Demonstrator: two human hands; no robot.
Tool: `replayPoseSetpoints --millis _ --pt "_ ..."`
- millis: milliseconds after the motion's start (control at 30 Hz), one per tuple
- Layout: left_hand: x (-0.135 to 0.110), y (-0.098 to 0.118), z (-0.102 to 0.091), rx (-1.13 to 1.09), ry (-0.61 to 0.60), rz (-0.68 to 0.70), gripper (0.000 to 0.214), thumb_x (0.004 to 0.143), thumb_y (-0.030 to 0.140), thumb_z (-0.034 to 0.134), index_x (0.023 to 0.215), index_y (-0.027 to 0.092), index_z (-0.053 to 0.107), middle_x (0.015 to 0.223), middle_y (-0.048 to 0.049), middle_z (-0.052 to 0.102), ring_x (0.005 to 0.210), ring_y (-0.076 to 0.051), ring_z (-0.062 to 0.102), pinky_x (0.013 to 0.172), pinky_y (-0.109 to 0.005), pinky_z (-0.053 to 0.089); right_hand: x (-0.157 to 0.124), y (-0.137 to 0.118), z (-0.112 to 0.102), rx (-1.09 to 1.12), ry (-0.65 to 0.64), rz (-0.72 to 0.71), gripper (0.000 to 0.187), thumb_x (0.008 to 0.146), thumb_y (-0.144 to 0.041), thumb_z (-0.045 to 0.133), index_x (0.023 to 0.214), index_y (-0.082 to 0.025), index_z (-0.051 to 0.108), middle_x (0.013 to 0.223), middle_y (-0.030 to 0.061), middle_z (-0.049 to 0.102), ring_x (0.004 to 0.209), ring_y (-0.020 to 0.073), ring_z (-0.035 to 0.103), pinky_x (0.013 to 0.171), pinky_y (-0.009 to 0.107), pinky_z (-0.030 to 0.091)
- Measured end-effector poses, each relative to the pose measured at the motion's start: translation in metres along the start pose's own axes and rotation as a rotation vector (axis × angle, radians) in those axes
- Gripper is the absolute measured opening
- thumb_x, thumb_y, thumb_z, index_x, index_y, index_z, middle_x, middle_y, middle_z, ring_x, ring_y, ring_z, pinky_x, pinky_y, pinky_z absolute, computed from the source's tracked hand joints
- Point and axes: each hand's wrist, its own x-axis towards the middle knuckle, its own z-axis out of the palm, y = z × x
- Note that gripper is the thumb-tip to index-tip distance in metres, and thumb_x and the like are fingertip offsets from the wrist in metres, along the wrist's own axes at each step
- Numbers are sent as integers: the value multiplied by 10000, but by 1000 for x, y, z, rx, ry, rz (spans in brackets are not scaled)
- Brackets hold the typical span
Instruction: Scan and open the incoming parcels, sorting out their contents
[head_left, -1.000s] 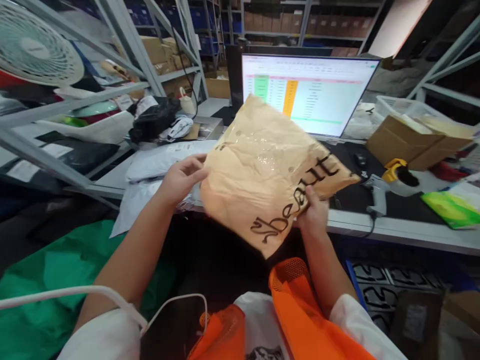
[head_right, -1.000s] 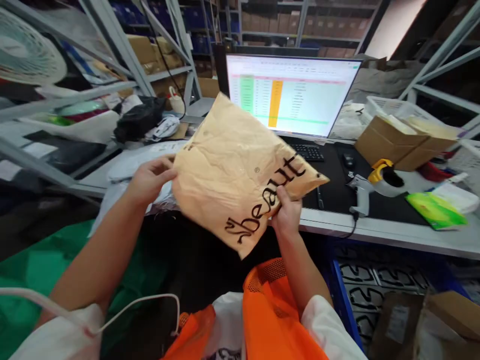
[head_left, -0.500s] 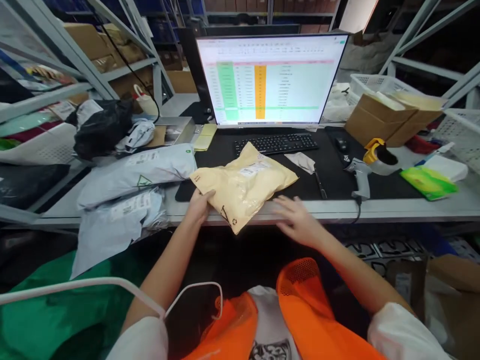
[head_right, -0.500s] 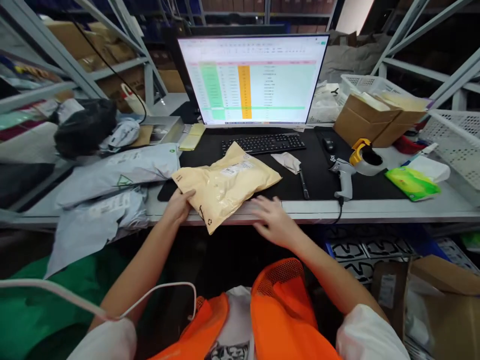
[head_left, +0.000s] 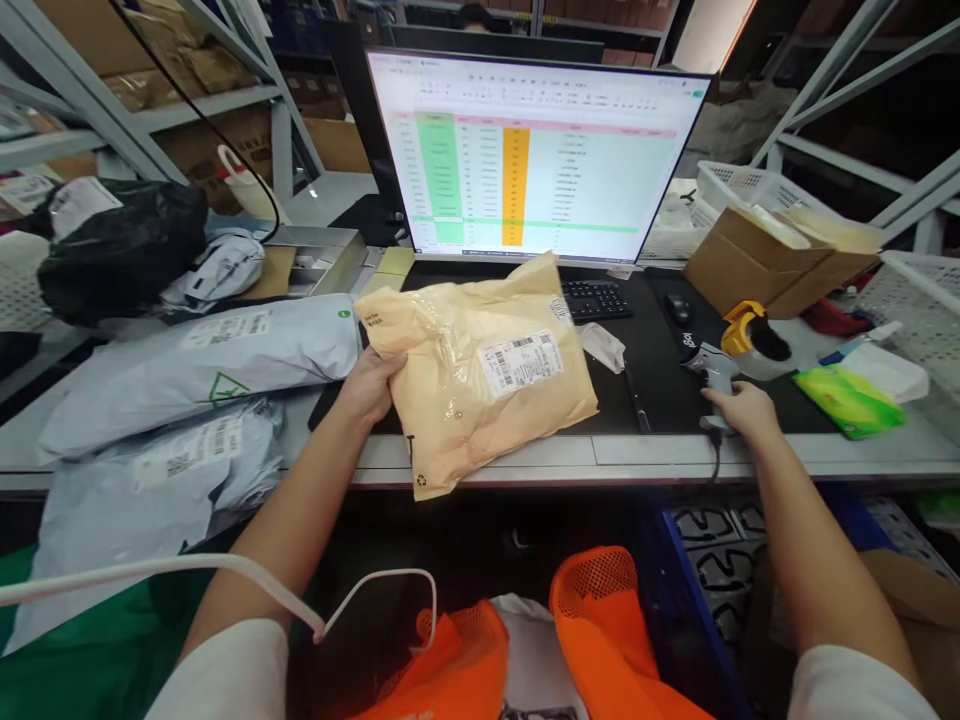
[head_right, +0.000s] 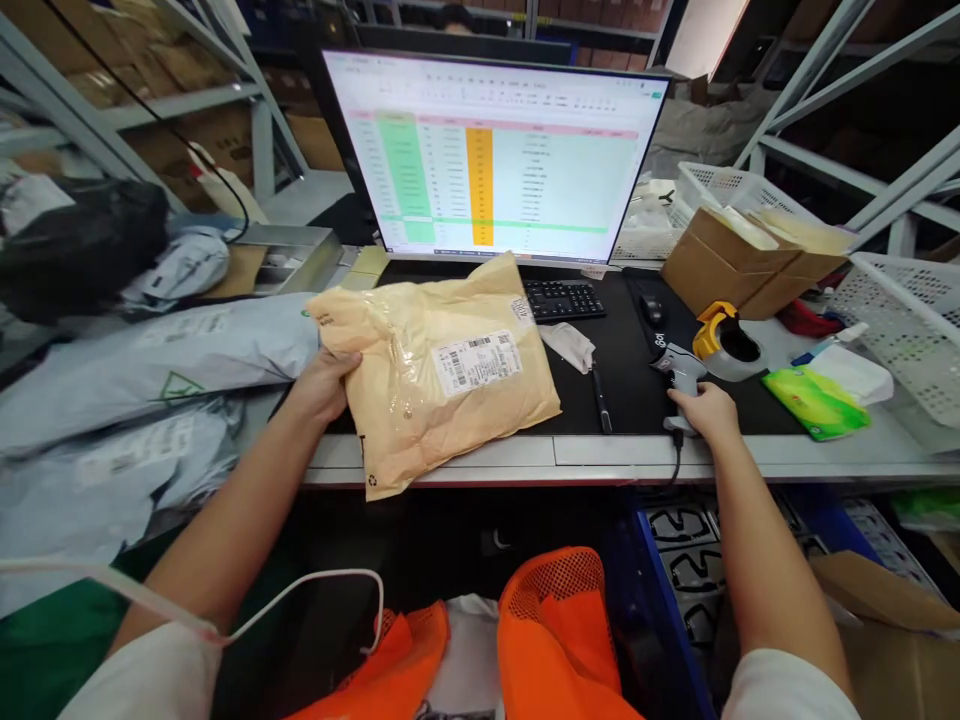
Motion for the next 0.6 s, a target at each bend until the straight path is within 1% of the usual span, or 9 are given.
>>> replayPoseSetpoints --millis 67,133,167,233,267,333,433,533,600 --pt "10 10 6 -8 -48 17 580 556 253 962 1089 184 744 1202 -110 798 1166 -303 741 1022 -385 624 -16 -8 -4 284 50 48 440 623 -434 812 976 -220 659 1049 187 719 1103 417 679 946 530 543" --pt "21 18 13 -18 -70 23 574 548 249 967 1073 193 743 1154 -98 808 1176 -320 738 1018 -407 626 -38 -17 -15 588 51 25 504 598 -486 788 1007 -265 592 1014 122 704 977 340 705 825 454 574" --pt "27 20 17 -21 -90 22 563 547 253 966 1061 191 742 1131 -98 811 1179 -333 737 1017 -423 627 -52 -23 -23 714 -8 -12 514 602 -508 778 1015 -279 574 953 83 691 868 296 701 744 414 572" --pt "39 22 26 -27 -146 14 542 540 272 962 1028 183 744 1094 -108 814 1172 -360 739 1011 -452 630 -82 -38 -38 849 -198 -110 489 628 -516 790 1005 -287 579 767 9 633 641 222 627 598 353 529" --pt "45 22 30 -28 -172 9 536 530 284 962 1008 179 743 1081 -113 816 1154 -367 746 1001 -459 634 -97 -48 -44 863 -295 -151 477 635 -500 817 999 -279 602 685 -15 596 565 201 578 546 336 502" --pt "54 19 38 -28 -204 -12 542 508 305 964 985 180 740 1070 -113 820 1086 -354 768 964 -447 647 -127 -73 -55 772 -457 -203 471 655 -463 858 1027 -249 665 577 -41 546 473 177 506 459 306 447" --pt "59 10 44 -30 -216 -83 563 506 320 967 1006 186 745 1060 -103 827 927 -294 795 844 -381 671 -162 -116 -62 620 -676 -309 459 709 -370 845 1120 -196 740 550 -45 551 418 135 442 381 250 362" --pt "57 4 38 -17 -235 -174 521 535 296 948 1013 177 776 1030 -112 831 829 -267 798 723 -328 669 -184 -150 -65 577 -804 -479 364 715 -253 802 1075 -201 785 676 -7 662 480 120 490 412 224 405" --pt "55 4 24 39 -278 -251 475 522 246 936 970 165 799 1002 -131 830 817 -288 801 691 -334 672 -190 -158 -65 566 -853 -498 332 714 -217 787 1046 -217 797 702 -1 689 496 127 514 415 224 424"
